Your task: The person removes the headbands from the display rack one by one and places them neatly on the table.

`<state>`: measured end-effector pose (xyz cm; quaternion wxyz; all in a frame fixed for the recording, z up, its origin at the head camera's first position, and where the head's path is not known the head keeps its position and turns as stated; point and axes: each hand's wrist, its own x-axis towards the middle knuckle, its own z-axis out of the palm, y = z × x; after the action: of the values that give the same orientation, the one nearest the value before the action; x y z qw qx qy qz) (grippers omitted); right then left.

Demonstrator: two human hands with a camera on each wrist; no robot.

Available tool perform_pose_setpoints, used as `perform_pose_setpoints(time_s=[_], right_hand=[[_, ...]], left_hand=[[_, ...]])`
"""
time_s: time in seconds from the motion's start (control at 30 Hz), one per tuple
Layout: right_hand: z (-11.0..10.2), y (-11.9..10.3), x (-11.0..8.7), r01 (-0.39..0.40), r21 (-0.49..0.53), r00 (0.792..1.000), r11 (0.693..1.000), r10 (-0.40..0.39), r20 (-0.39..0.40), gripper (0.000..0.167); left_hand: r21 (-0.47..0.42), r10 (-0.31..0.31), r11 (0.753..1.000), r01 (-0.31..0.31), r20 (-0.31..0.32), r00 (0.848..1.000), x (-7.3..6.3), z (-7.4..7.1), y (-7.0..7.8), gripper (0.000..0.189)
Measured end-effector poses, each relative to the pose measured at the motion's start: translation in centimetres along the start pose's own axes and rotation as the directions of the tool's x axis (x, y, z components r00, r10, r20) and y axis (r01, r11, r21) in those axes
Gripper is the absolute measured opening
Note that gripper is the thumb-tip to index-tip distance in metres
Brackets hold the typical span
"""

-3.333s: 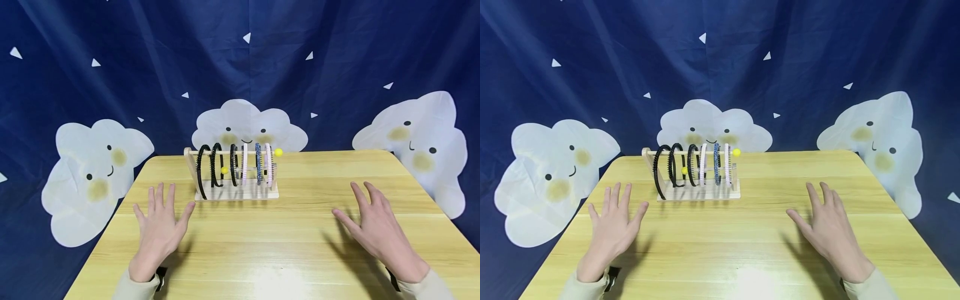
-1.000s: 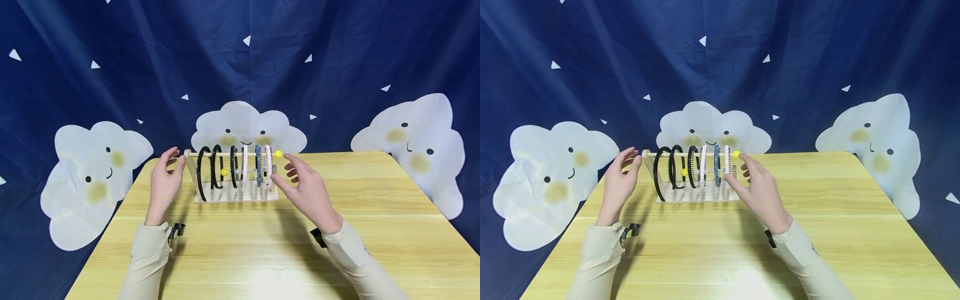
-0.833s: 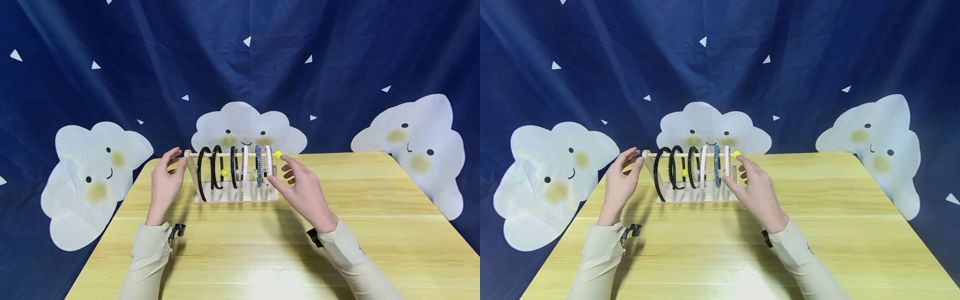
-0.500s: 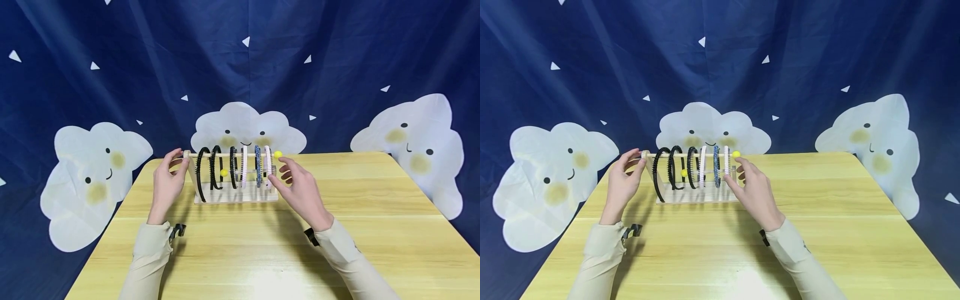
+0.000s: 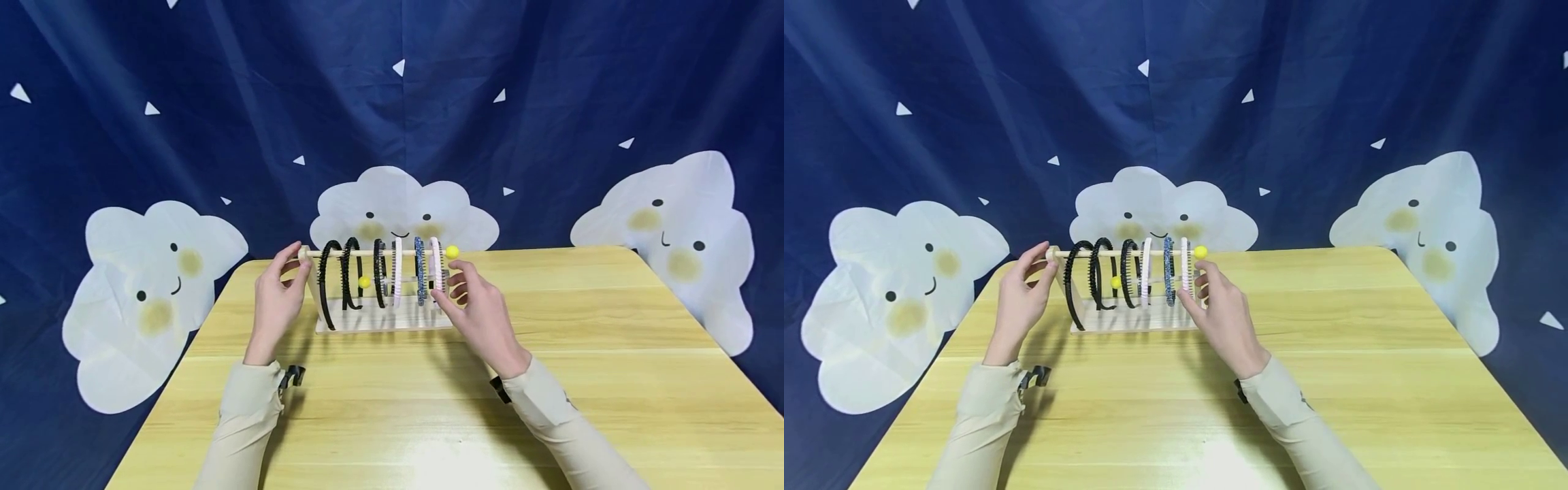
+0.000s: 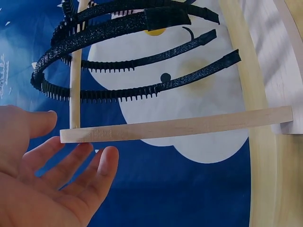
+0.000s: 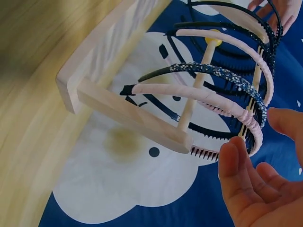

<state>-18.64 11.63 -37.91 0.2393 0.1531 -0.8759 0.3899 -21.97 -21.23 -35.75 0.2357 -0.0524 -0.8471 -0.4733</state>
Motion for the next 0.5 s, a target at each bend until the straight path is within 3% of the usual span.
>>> perform_pose_setpoints(time_s=[0.5], right_hand=[[0.62,0.26,-0.01,-0.011,0.024,1.0,1.0,0.011,0.002,0.039]], left_hand=[[0.015,0.059,0.998,-0.06,0.04,0.997,0.05,0.14,-0.01,0.043]])
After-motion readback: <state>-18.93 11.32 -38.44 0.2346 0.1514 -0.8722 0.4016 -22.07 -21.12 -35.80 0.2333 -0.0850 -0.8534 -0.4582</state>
